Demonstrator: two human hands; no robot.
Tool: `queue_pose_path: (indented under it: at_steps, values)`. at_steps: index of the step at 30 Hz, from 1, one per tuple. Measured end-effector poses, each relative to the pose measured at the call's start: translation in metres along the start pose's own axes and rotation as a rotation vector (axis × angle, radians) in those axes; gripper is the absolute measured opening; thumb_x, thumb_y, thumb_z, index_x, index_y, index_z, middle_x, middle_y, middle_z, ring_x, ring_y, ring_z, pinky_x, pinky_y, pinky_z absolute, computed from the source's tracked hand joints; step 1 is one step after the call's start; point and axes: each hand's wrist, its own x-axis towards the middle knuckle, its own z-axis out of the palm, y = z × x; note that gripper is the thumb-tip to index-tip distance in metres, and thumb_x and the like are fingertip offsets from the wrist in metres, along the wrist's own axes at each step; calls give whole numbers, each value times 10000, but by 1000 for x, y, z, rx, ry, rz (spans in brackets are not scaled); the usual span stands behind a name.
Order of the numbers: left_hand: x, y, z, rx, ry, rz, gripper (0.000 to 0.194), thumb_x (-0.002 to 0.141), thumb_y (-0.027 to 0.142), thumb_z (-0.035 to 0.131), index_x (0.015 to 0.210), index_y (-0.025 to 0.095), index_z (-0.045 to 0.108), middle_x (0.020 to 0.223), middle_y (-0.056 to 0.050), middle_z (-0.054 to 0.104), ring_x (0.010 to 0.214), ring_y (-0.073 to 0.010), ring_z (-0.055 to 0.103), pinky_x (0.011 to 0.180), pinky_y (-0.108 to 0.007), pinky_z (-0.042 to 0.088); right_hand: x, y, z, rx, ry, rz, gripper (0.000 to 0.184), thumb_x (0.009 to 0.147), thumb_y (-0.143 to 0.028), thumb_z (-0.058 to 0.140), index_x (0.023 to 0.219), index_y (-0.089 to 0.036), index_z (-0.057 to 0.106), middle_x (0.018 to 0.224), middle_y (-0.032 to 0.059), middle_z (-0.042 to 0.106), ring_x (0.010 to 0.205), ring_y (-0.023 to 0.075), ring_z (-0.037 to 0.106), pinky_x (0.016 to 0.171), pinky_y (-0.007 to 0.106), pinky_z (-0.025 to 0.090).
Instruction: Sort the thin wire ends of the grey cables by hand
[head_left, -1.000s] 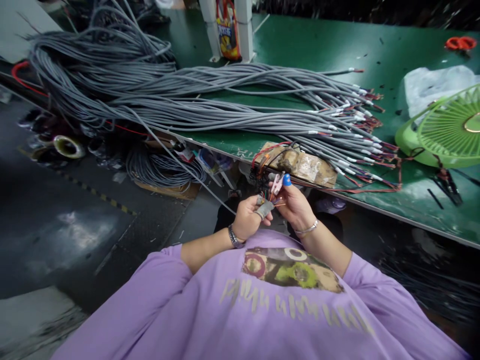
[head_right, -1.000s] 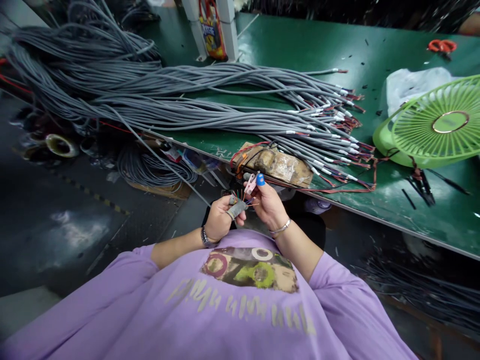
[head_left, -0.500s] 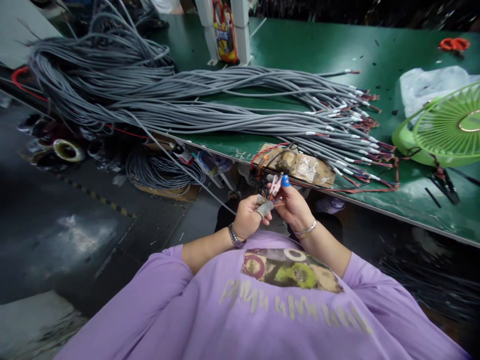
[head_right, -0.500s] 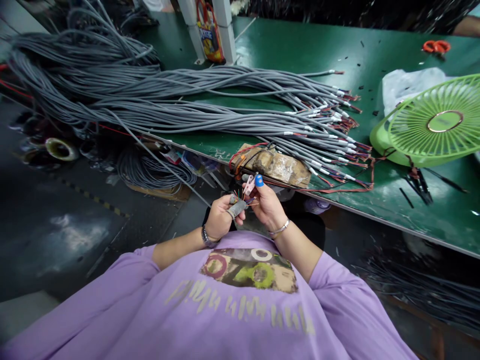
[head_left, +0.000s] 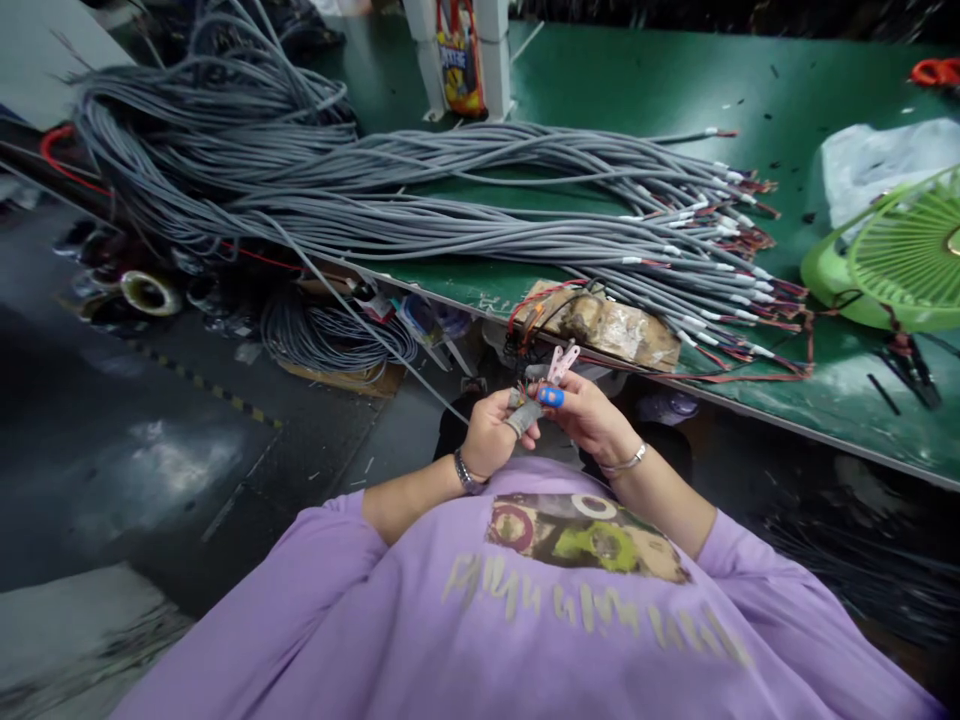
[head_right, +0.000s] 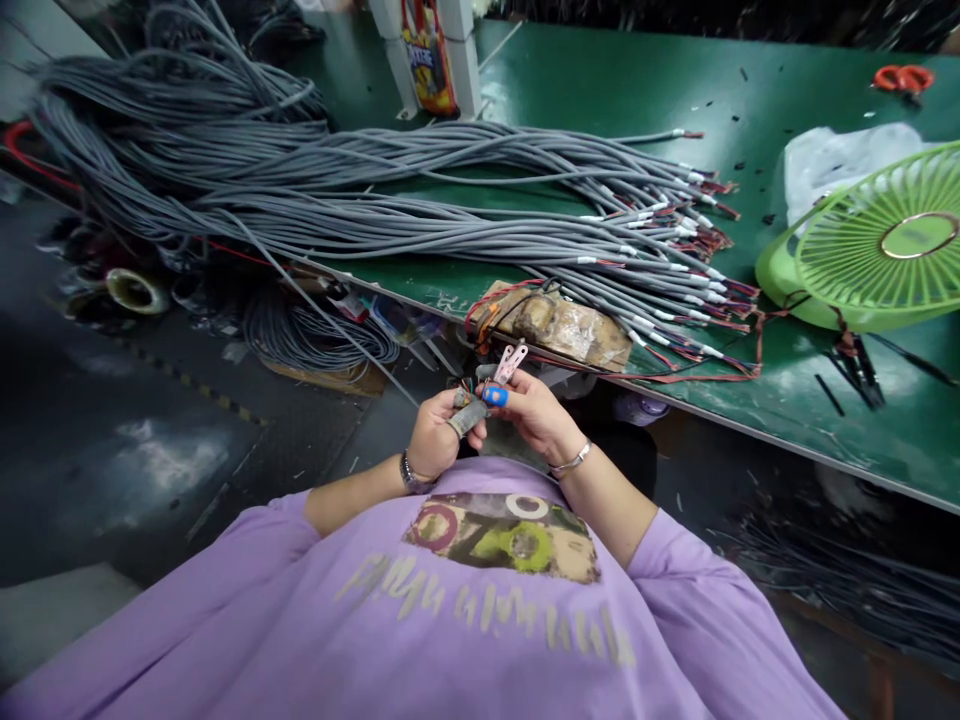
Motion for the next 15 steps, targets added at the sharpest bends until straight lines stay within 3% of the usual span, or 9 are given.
queue_pose_path:
  at_steps: [5, 10, 15]
  values:
    - [1, -4, -2, 6, -7, 12, 361, 752, 493, 727, 748, 147, 627, 562, 3, 646, 401, -81, 545, 396, -185, 453, 1, 7, 3, -2, 108, -39, 313, 573, -222, 896, 813, -191, 697, 698, -37, 668, 584, 85, 569, 564, 220, 458]
    - [0, -4, -2, -51, 23, 58, 314, 766, 448, 727, 765, 150, 628, 574, 12, 653, 409, -76, 553, 399, -172, 453, -1, 10, -5, 35, 130, -3, 319, 576, -209, 873, 845, -197, 702, 776, -28, 689, 645, 95, 590, 599, 224, 479]
    - [-1, -1, 1, -115, 25, 73, 298, 766, 438, 723, 794, 156, 633, 573, 19, 648, 412, -79, 549, 394, -175, 458, 1, 3, -17, 174, 90, 99, 420, 710, -582, 756, 878, -202, 694, 823, 24, 708, 738, 149, 640, 681, 277, 537]
